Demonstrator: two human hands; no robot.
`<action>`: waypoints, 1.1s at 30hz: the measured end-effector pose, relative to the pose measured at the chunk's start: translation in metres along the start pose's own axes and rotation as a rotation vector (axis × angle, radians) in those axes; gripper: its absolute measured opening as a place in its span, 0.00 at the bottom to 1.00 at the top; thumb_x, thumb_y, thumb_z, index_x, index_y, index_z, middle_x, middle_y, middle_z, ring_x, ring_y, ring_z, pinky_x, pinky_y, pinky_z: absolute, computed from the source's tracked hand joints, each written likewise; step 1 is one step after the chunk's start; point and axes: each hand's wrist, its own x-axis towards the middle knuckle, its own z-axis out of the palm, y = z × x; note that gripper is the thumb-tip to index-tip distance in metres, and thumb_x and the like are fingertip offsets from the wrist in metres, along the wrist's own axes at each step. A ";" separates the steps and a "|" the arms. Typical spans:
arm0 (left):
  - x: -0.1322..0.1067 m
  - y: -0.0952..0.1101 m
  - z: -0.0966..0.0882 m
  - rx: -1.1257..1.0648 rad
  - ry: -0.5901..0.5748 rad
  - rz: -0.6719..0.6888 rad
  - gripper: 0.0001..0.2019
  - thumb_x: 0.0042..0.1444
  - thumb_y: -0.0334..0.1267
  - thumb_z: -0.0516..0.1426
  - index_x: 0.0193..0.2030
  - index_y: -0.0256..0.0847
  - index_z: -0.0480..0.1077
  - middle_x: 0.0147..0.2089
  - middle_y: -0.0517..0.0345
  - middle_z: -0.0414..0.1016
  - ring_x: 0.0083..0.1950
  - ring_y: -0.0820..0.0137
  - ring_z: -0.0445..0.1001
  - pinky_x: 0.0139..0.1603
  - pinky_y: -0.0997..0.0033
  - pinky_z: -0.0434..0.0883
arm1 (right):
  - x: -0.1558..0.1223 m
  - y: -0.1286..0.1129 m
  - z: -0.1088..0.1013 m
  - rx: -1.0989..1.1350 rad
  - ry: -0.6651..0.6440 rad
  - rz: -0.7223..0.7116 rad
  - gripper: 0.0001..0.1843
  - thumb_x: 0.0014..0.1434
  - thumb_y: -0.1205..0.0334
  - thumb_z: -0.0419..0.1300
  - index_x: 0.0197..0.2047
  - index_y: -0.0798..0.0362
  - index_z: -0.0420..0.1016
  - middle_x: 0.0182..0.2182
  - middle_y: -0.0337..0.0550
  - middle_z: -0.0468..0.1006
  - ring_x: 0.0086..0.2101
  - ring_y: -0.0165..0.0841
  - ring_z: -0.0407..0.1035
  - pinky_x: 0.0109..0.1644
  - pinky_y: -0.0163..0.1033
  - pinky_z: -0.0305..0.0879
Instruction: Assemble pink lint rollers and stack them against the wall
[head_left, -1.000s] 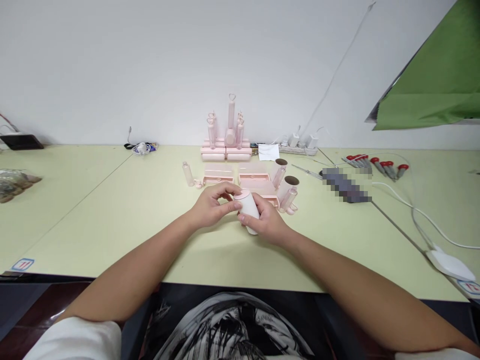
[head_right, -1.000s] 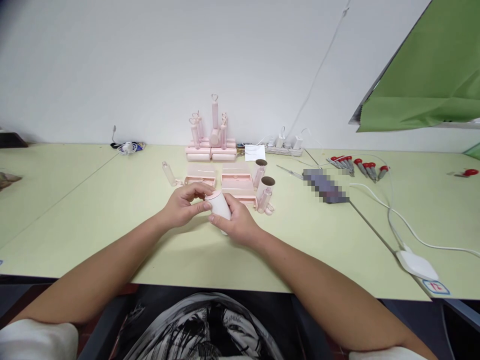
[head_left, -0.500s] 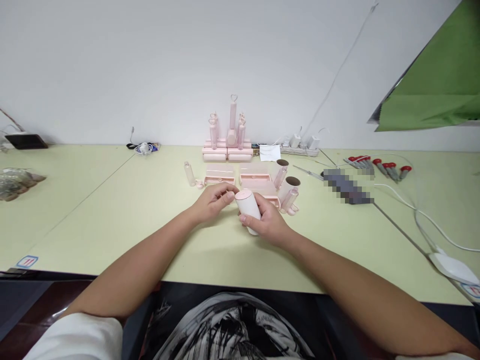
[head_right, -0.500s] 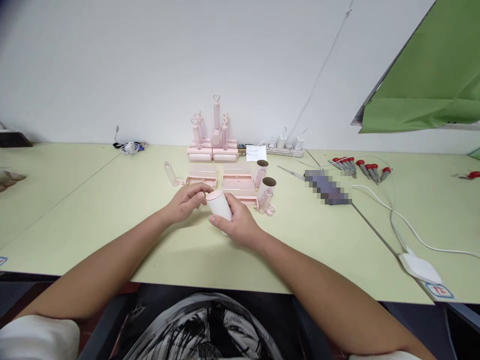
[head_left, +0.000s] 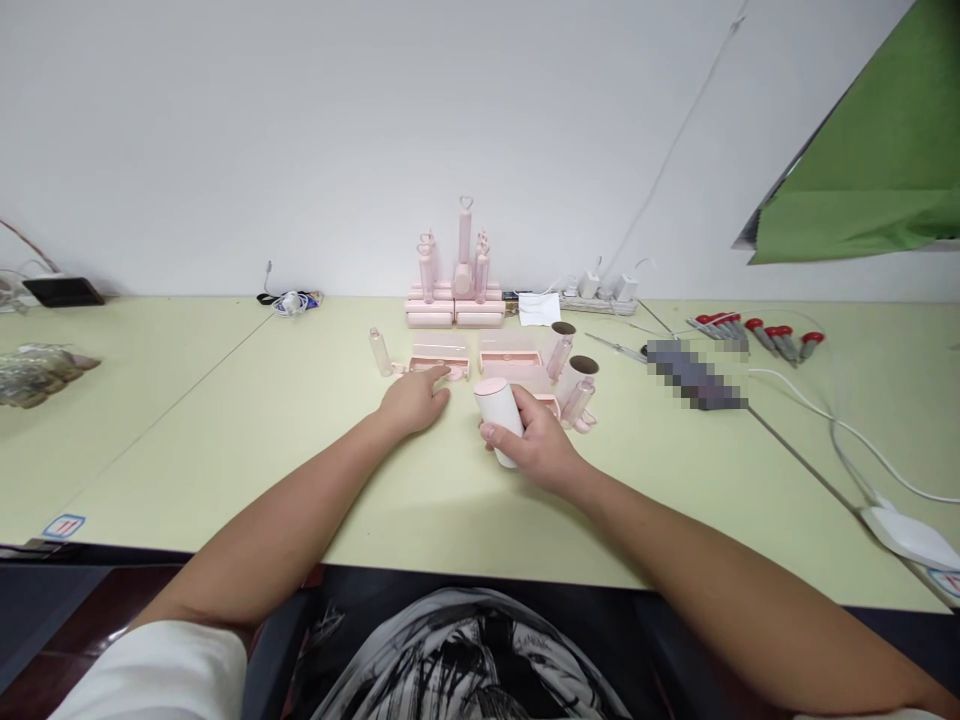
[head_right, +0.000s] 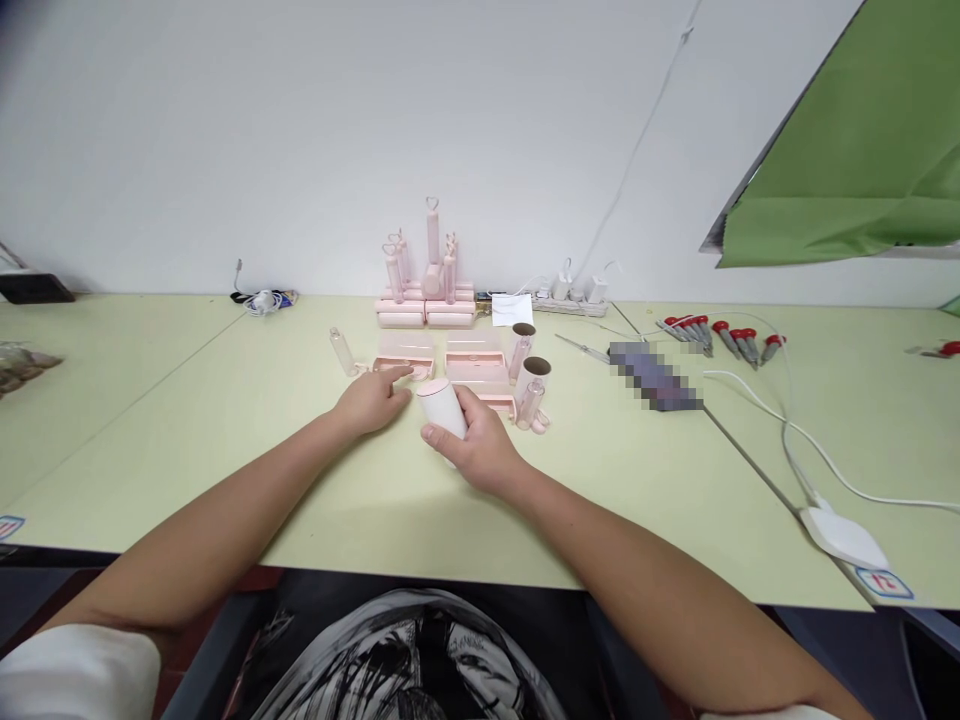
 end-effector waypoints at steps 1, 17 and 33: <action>0.000 0.003 0.001 0.040 -0.025 0.000 0.27 0.61 0.44 0.51 0.67 0.45 0.63 0.55 0.49 0.77 0.52 0.56 0.76 0.47 0.61 0.71 | 0.000 0.000 0.000 -0.001 0.002 -0.001 0.27 0.54 0.48 0.65 0.54 0.51 0.68 0.37 0.44 0.75 0.32 0.36 0.70 0.34 0.40 0.66; -0.018 0.014 -0.011 0.064 -0.073 -0.005 0.21 0.56 0.50 0.56 0.53 0.44 0.72 0.44 0.52 0.79 0.45 0.60 0.76 0.37 0.67 0.67 | 0.000 -0.002 0.001 0.127 -0.026 0.033 0.24 0.54 0.45 0.65 0.47 0.49 0.67 0.34 0.41 0.74 0.28 0.33 0.72 0.27 0.37 0.68; -0.021 0.022 -0.010 0.144 -0.136 -0.052 0.15 0.55 0.51 0.56 0.36 0.40 0.73 0.40 0.49 0.78 0.39 0.60 0.76 0.32 0.66 0.66 | -0.001 -0.001 0.002 0.166 0.005 0.052 0.24 0.54 0.43 0.65 0.44 0.49 0.65 0.34 0.41 0.73 0.28 0.32 0.70 0.27 0.38 0.71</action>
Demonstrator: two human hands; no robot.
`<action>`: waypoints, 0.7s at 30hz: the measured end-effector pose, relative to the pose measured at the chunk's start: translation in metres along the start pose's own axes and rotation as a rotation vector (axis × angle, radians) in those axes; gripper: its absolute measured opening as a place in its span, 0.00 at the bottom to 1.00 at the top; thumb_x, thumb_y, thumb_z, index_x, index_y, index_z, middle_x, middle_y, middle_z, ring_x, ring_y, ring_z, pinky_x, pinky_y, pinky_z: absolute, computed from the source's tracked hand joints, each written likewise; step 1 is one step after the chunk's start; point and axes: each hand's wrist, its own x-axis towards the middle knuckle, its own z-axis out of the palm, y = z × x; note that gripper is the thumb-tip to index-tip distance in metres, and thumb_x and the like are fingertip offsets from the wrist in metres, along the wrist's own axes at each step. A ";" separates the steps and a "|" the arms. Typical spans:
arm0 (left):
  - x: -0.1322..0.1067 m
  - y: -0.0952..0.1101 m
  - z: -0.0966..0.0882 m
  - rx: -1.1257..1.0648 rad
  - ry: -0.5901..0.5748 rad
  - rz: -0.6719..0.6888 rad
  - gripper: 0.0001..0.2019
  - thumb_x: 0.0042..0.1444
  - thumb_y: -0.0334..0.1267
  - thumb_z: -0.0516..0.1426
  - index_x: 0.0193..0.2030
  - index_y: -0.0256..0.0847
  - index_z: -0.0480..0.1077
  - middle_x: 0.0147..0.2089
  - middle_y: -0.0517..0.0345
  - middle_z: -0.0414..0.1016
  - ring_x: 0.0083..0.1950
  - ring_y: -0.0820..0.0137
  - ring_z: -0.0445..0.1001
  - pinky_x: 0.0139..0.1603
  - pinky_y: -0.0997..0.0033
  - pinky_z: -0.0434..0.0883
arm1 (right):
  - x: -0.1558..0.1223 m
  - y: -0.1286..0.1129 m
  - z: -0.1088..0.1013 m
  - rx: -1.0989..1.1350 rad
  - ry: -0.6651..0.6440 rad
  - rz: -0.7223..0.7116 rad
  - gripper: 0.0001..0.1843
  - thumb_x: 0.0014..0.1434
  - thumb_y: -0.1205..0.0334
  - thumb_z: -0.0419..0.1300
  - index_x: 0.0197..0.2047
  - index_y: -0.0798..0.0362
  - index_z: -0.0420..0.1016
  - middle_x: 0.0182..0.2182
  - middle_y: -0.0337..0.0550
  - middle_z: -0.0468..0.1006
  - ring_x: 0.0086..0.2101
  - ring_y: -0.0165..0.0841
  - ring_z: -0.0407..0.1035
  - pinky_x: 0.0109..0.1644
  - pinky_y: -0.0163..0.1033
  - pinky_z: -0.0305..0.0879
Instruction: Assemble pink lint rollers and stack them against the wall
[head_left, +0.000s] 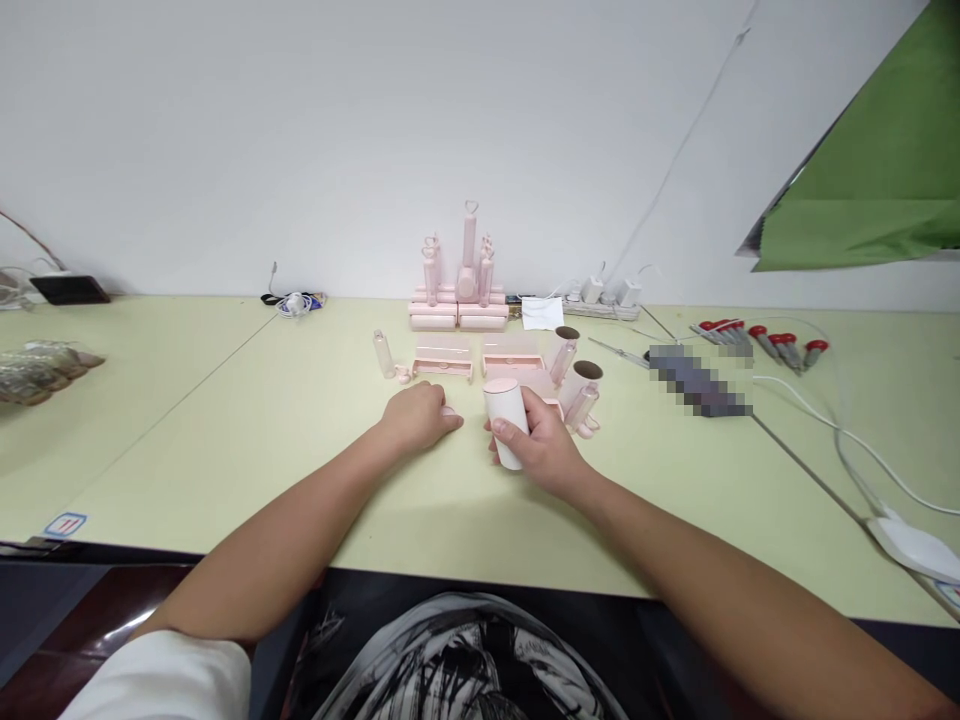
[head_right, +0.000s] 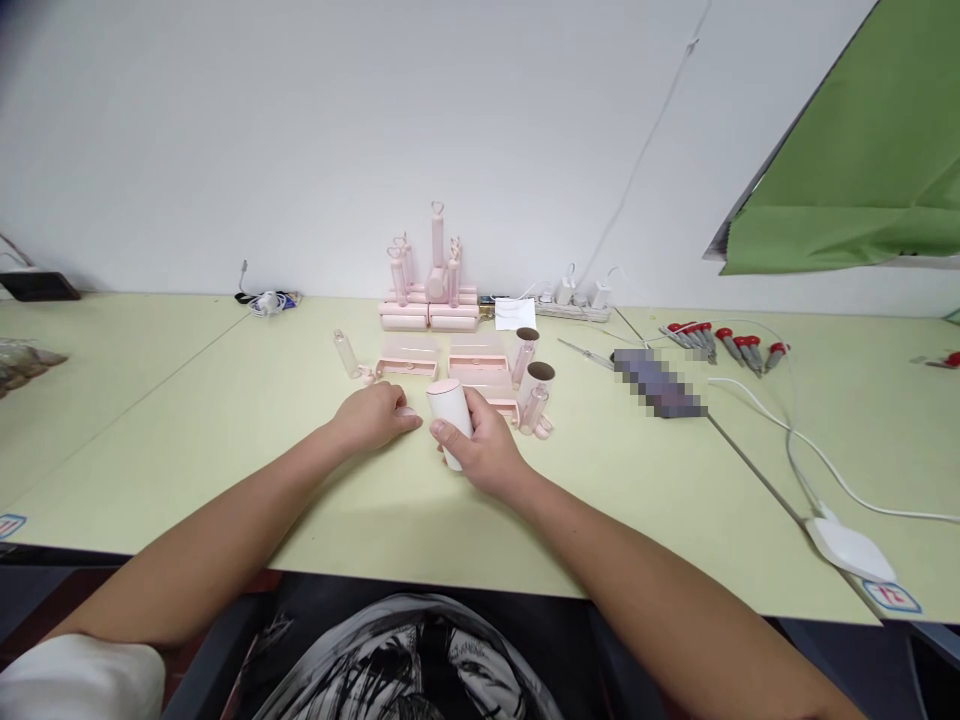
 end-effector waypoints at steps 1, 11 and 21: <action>-0.001 0.001 0.000 0.010 -0.008 -0.015 0.15 0.55 0.50 0.55 0.36 0.40 0.73 0.39 0.49 0.78 0.38 0.59 0.76 0.32 0.66 0.66 | 0.000 0.000 0.000 -0.001 0.002 -0.002 0.24 0.54 0.43 0.65 0.44 0.49 0.65 0.34 0.41 0.72 0.28 0.32 0.70 0.27 0.38 0.71; -0.010 -0.019 -0.027 -0.139 -0.233 0.066 0.29 0.49 0.59 0.59 0.52 0.42 0.71 0.49 0.48 0.79 0.45 0.58 0.77 0.39 0.67 0.68 | 0.000 -0.003 0.000 0.032 0.007 -0.015 0.24 0.54 0.44 0.66 0.44 0.50 0.64 0.34 0.40 0.72 0.28 0.32 0.70 0.27 0.39 0.72; -0.019 -0.009 -0.024 -0.121 -0.273 0.193 0.09 0.45 0.41 0.58 0.35 0.44 0.71 0.38 0.55 0.78 0.36 0.63 0.75 0.30 0.69 0.64 | 0.002 0.001 0.000 0.006 0.002 -0.001 0.24 0.54 0.42 0.65 0.44 0.49 0.64 0.34 0.41 0.74 0.28 0.33 0.70 0.29 0.40 0.69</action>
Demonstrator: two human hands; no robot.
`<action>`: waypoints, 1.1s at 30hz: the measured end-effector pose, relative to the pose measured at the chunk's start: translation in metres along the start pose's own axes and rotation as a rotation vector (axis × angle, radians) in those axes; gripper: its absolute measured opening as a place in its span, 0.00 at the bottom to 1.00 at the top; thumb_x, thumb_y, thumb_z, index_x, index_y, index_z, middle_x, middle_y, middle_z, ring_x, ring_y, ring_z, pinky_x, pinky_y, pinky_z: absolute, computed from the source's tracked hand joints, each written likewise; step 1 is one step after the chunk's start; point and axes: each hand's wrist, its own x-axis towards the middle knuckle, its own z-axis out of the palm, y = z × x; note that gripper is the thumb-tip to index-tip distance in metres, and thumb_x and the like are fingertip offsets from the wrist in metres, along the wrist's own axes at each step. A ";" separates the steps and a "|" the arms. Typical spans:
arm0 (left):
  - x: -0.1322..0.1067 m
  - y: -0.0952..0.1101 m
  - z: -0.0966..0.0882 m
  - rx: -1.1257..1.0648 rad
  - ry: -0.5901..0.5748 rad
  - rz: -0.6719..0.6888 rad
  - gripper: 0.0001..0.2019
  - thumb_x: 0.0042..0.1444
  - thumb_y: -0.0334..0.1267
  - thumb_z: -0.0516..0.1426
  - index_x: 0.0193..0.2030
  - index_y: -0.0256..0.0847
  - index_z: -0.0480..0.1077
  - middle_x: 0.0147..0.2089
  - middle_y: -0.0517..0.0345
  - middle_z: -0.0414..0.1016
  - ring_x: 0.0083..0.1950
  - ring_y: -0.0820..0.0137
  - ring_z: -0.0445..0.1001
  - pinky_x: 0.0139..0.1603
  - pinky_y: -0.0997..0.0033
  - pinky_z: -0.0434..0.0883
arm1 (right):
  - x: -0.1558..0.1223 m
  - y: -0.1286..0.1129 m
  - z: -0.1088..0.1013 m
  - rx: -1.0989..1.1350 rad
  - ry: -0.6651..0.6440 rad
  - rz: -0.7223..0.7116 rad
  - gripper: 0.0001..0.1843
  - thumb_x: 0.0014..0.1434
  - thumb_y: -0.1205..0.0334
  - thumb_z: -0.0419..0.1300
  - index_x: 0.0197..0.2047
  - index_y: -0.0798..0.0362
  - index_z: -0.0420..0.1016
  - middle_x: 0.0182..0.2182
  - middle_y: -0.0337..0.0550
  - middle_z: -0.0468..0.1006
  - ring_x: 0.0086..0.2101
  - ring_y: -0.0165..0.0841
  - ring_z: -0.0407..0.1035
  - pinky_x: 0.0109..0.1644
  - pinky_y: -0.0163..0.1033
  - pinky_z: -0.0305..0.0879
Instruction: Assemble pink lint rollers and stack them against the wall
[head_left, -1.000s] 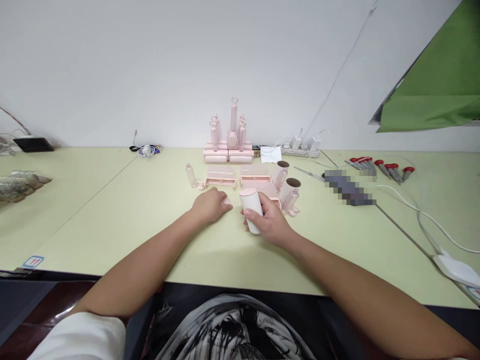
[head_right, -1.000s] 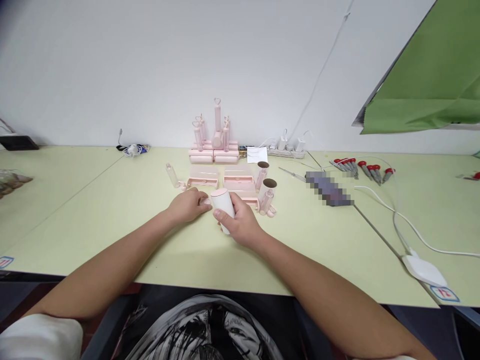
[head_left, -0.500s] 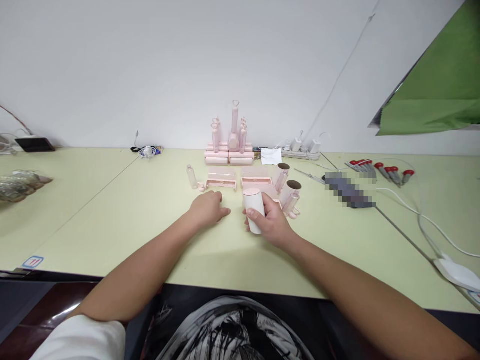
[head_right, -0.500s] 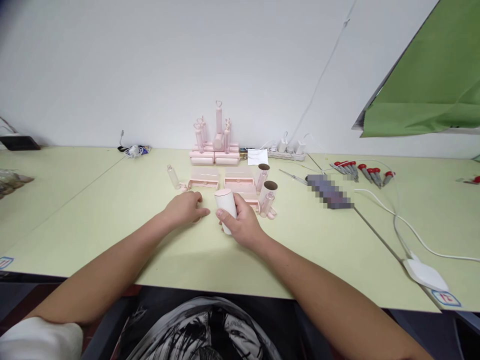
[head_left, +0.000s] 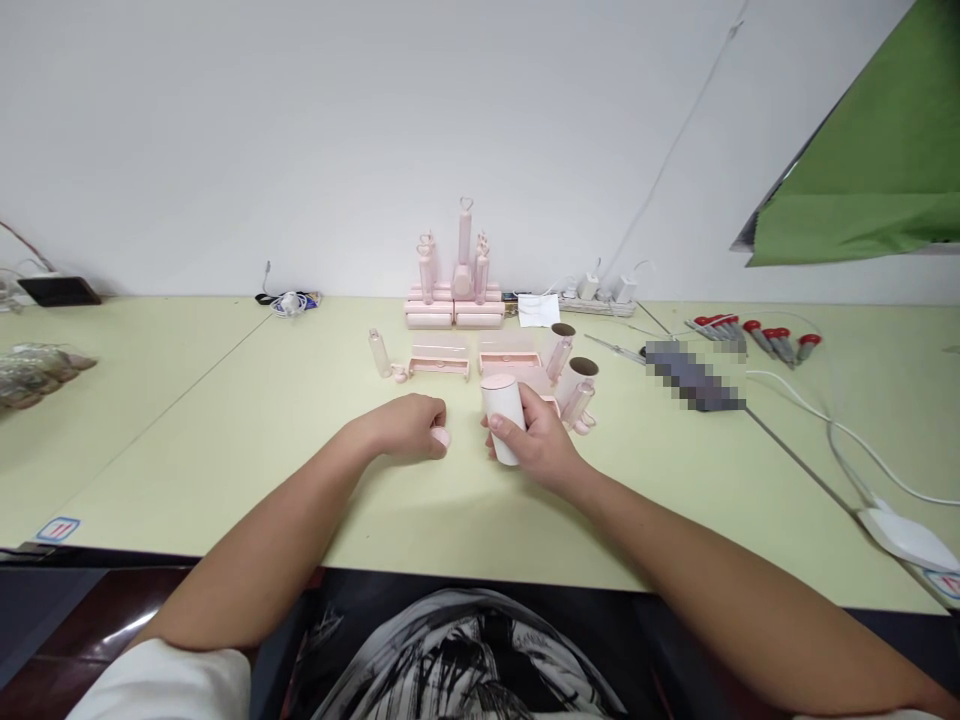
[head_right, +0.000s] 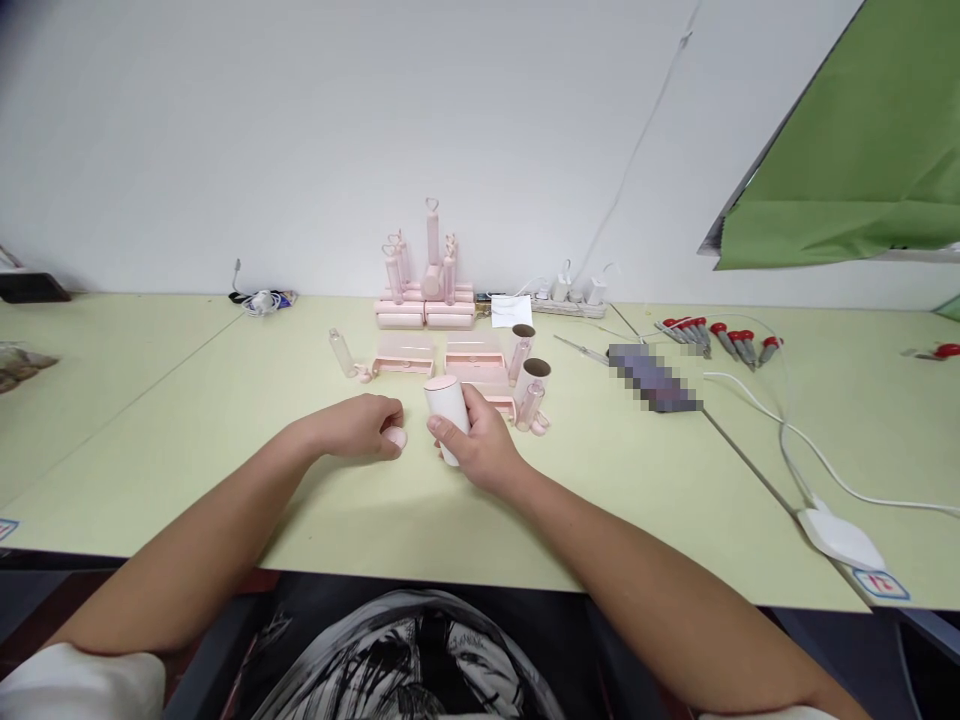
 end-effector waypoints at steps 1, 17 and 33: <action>0.001 0.000 0.001 -0.010 0.009 0.021 0.07 0.46 0.40 0.58 0.33 0.44 0.70 0.37 0.55 0.78 0.35 0.63 0.74 0.30 0.69 0.64 | 0.000 0.001 -0.001 -0.015 0.005 -0.005 0.24 0.54 0.42 0.64 0.44 0.49 0.64 0.33 0.40 0.74 0.28 0.33 0.70 0.29 0.39 0.68; 0.016 0.013 0.024 -0.901 -0.011 0.096 0.27 0.62 0.64 0.44 0.28 0.41 0.62 0.20 0.62 0.64 0.15 0.77 0.60 0.15 0.76 0.55 | 0.002 -0.009 -0.003 0.032 0.287 -0.257 0.23 0.51 0.47 0.67 0.42 0.48 0.63 0.33 0.38 0.67 0.32 0.33 0.65 0.36 0.40 0.68; 0.021 0.018 0.025 -1.205 0.135 -0.104 0.29 0.62 0.66 0.41 0.42 0.42 0.66 0.11 0.67 0.56 0.11 0.75 0.50 0.13 0.76 0.49 | 0.002 0.002 -0.002 -0.289 0.216 -0.104 0.18 0.51 0.55 0.65 0.43 0.48 0.67 0.35 0.40 0.72 0.31 0.34 0.65 0.32 0.37 0.62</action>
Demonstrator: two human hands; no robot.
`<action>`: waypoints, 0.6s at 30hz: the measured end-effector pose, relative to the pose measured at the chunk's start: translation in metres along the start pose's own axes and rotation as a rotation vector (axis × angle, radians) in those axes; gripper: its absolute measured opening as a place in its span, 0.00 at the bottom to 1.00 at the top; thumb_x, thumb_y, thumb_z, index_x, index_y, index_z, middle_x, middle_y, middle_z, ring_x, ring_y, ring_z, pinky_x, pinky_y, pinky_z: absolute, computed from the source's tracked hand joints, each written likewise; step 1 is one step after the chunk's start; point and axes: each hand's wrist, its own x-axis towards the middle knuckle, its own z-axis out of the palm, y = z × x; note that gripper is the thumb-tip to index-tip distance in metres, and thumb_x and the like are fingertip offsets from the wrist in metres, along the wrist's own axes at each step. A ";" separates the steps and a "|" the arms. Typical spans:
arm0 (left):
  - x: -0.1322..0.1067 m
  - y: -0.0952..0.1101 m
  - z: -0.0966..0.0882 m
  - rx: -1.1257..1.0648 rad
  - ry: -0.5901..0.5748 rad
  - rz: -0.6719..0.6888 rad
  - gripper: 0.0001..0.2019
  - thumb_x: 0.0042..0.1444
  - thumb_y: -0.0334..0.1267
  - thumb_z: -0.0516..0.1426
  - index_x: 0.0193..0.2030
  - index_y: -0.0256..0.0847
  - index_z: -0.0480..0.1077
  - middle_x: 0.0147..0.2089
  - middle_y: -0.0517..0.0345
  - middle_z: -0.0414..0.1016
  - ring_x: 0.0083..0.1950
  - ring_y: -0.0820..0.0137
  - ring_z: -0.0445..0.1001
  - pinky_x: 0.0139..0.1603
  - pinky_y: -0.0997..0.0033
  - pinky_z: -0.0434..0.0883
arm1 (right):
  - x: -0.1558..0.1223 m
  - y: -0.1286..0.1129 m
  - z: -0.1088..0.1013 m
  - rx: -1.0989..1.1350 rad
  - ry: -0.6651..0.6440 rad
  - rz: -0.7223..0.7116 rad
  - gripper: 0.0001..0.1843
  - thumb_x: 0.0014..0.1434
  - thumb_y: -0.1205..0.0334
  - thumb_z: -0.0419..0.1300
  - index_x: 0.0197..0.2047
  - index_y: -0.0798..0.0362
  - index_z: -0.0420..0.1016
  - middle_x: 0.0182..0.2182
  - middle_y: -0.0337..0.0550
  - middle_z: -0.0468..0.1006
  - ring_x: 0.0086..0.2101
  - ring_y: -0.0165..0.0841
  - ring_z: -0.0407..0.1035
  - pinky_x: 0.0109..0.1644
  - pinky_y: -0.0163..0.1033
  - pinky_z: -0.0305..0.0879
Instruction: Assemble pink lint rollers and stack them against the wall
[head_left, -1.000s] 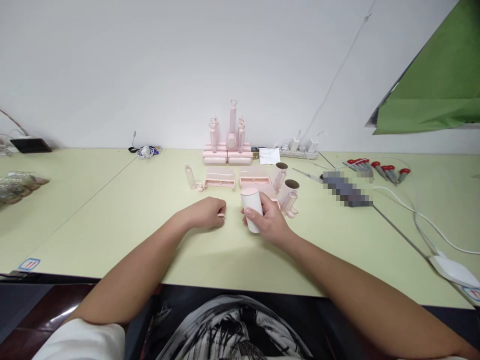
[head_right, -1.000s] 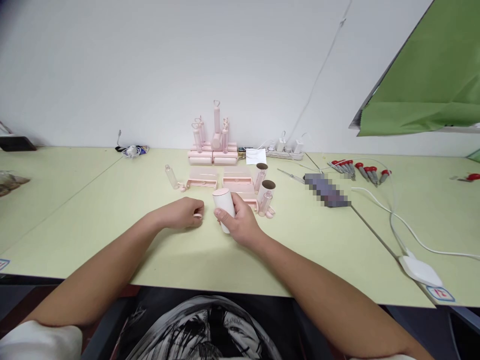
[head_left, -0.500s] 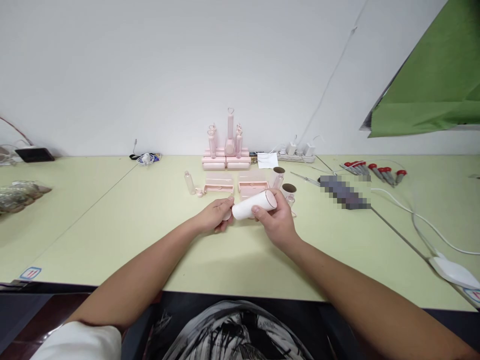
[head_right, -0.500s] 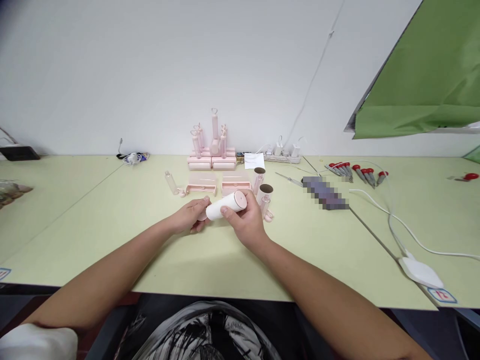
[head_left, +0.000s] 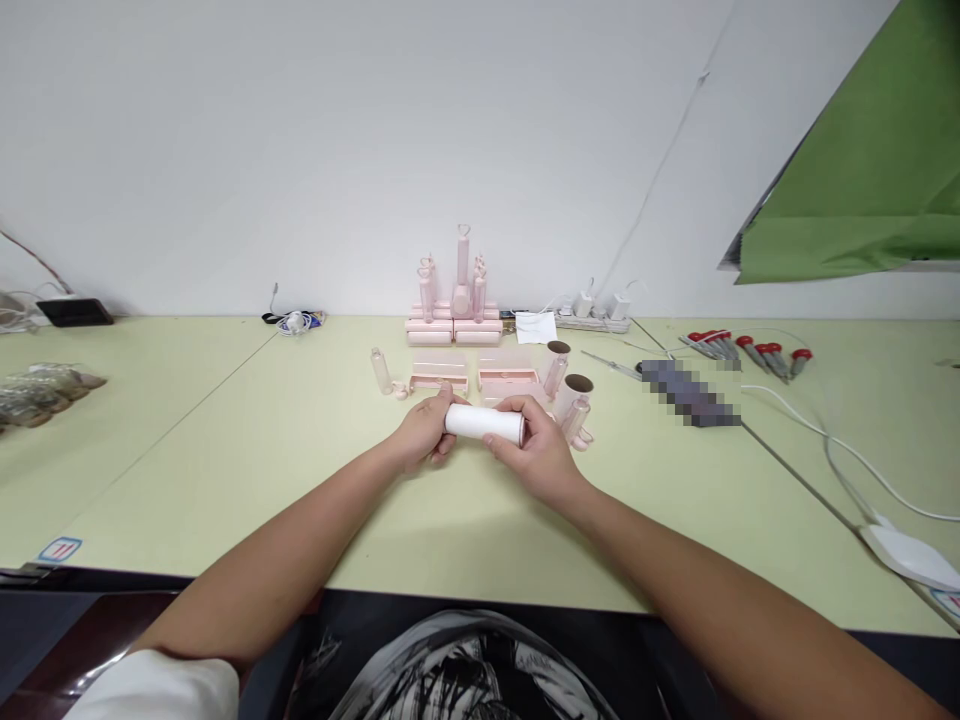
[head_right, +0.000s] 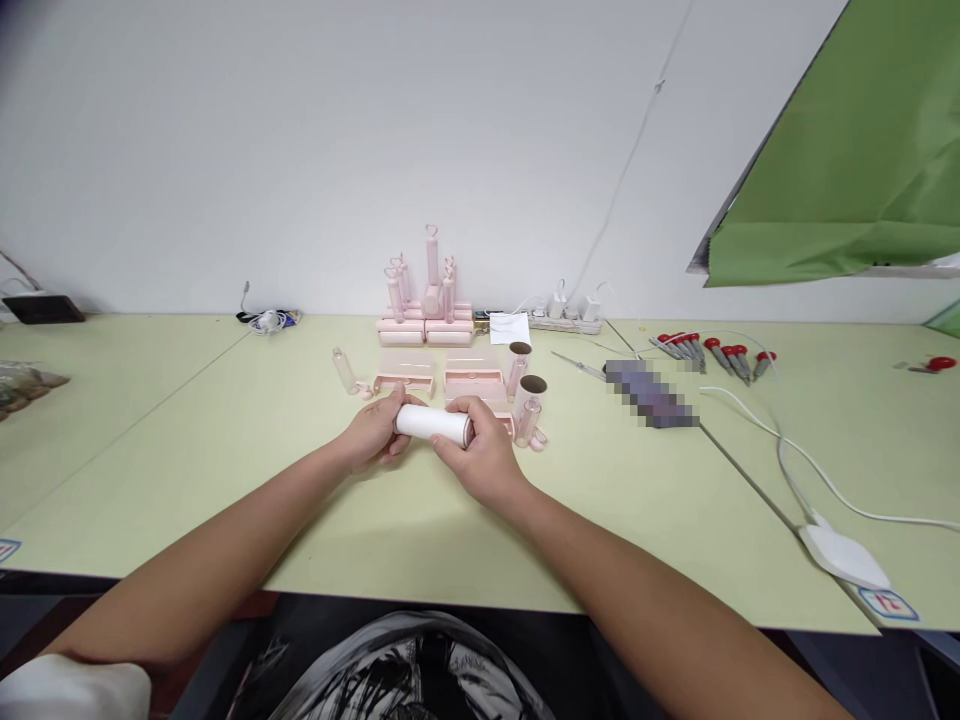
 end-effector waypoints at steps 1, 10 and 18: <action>0.000 0.000 0.000 0.009 -0.006 0.005 0.29 0.62 0.66 0.41 0.42 0.42 0.67 0.10 0.67 0.56 0.10 0.75 0.50 0.13 0.76 0.49 | 0.000 -0.001 0.000 -0.013 -0.002 0.003 0.17 0.51 0.56 0.65 0.43 0.49 0.68 0.35 0.40 0.72 0.32 0.34 0.65 0.32 0.37 0.62; 0.000 -0.003 0.001 -0.028 -0.027 0.028 0.33 0.60 0.68 0.40 0.41 0.41 0.69 0.11 0.67 0.54 0.12 0.75 0.50 0.13 0.77 0.49 | -0.002 -0.001 0.001 0.041 -0.145 0.011 0.17 0.53 0.56 0.64 0.46 0.49 0.69 0.34 0.39 0.74 0.32 0.34 0.68 0.35 0.39 0.64; 0.002 -0.013 0.012 -0.152 -0.016 0.035 0.34 0.59 0.68 0.44 0.55 0.41 0.63 0.16 0.67 0.61 0.13 0.74 0.57 0.14 0.78 0.55 | -0.001 -0.002 0.002 -0.055 -0.123 0.018 0.20 0.53 0.58 0.62 0.50 0.49 0.69 0.43 0.43 0.75 0.40 0.38 0.69 0.43 0.43 0.65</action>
